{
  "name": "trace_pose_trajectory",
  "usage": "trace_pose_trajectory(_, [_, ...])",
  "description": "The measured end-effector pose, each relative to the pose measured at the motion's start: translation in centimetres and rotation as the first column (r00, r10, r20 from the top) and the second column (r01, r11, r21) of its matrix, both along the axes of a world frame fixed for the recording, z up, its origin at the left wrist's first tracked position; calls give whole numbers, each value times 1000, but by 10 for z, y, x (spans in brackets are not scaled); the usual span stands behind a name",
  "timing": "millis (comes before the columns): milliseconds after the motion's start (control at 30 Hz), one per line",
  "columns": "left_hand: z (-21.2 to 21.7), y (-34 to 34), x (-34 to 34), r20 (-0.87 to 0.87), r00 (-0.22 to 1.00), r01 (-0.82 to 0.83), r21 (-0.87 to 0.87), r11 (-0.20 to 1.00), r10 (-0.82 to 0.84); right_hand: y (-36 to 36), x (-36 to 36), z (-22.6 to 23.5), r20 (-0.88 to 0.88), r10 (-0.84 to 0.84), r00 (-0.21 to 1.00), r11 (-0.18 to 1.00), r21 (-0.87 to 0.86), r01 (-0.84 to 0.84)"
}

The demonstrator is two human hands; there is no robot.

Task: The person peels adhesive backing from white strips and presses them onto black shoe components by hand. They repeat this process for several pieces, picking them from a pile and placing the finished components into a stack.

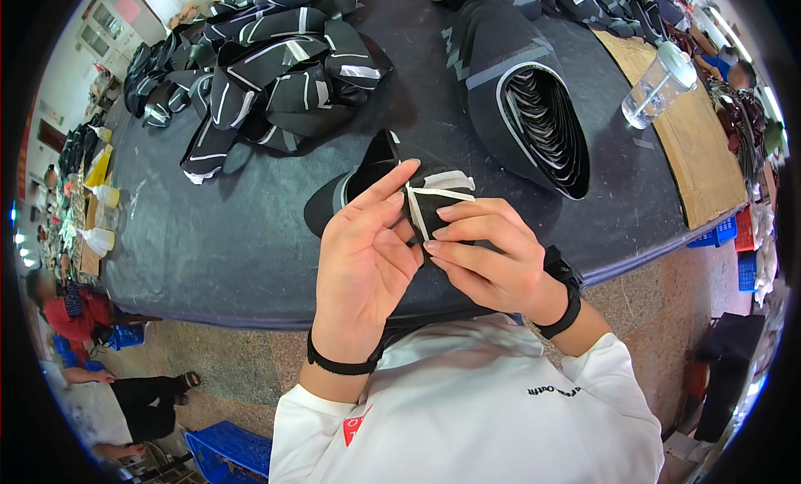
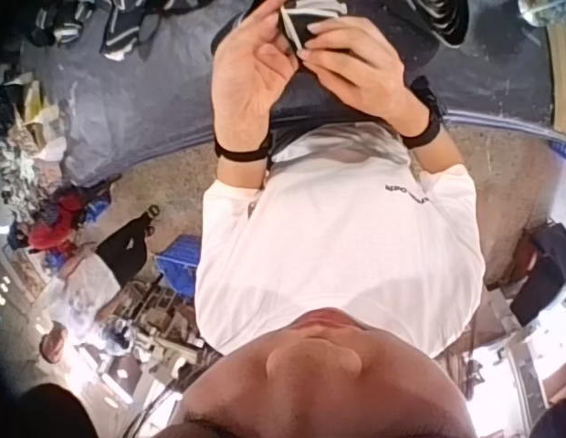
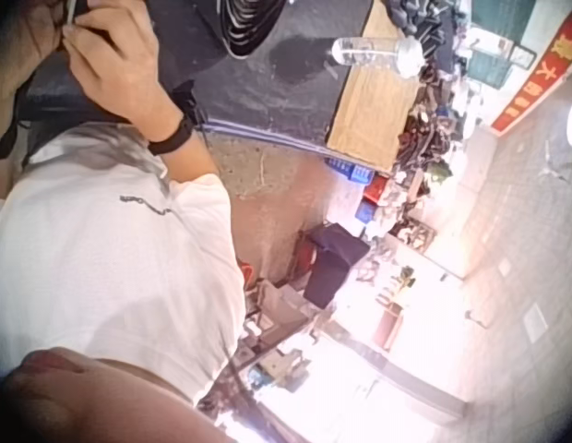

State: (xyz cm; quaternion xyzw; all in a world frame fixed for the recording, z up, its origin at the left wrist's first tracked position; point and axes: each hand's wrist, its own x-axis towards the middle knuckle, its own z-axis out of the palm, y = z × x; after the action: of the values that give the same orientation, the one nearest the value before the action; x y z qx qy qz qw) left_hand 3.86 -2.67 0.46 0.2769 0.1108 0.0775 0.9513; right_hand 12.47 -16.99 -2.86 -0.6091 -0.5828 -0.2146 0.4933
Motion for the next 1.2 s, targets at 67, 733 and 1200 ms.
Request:
trace_pose_trajectory(67, [2,0,0,-15,1000,-5,2,1000,5,-1,0,1,8,19,1000,1000,5,-19])
trace_pose_trajectory(733, [-3,-15,-6,-10,999,-36,599,800,52,-17,20,26,-275,-16,961,994,-110,-15])
trace_pose_trajectory(1200, [-14,-27,-28,84,996,-78,858,508,10,-25,27,54,-562,-13,827,919,-333,-212])
